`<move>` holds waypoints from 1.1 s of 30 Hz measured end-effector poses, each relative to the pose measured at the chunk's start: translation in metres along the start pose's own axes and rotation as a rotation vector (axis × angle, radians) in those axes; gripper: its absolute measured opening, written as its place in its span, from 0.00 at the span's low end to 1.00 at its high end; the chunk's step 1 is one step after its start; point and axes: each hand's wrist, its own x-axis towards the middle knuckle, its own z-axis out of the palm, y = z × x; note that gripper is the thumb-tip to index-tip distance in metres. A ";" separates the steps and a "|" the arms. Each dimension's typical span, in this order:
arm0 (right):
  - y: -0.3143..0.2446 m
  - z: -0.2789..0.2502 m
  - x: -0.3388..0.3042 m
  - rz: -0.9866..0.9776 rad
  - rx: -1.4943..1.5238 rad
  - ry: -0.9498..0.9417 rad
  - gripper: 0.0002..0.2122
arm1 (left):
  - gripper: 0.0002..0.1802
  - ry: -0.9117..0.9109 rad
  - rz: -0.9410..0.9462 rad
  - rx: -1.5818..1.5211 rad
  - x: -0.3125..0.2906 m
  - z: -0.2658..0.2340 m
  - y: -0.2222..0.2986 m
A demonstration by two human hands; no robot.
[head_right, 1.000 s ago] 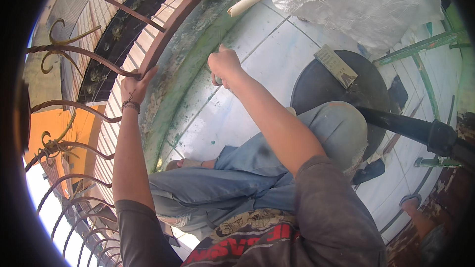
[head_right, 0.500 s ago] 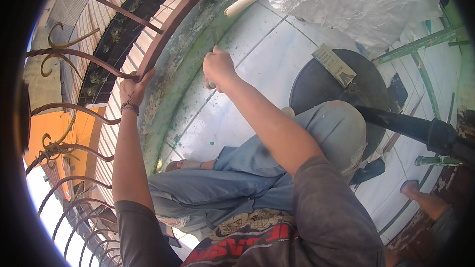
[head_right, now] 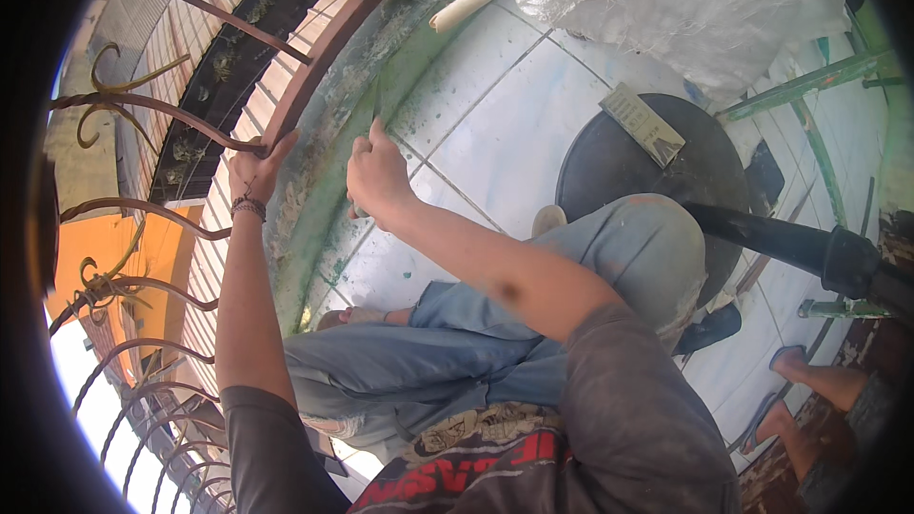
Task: The person scrapes green paint from a curved tiled surface using a small metal scraper. They hold the surface with one hand and scrape with the other, removing flakes of paint.
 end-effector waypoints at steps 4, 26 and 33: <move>-0.007 -0.002 -0.001 0.021 -0.008 -0.015 0.28 | 0.42 -0.027 -0.007 -0.015 0.001 0.000 -0.001; 0.019 -0.002 0.023 0.015 -0.020 0.173 0.24 | 0.41 -0.004 0.007 0.001 0.001 0.000 -0.008; 0.058 0.011 0.052 -0.084 -0.134 0.216 0.24 | 0.41 0.008 0.051 0.000 0.004 0.004 -0.007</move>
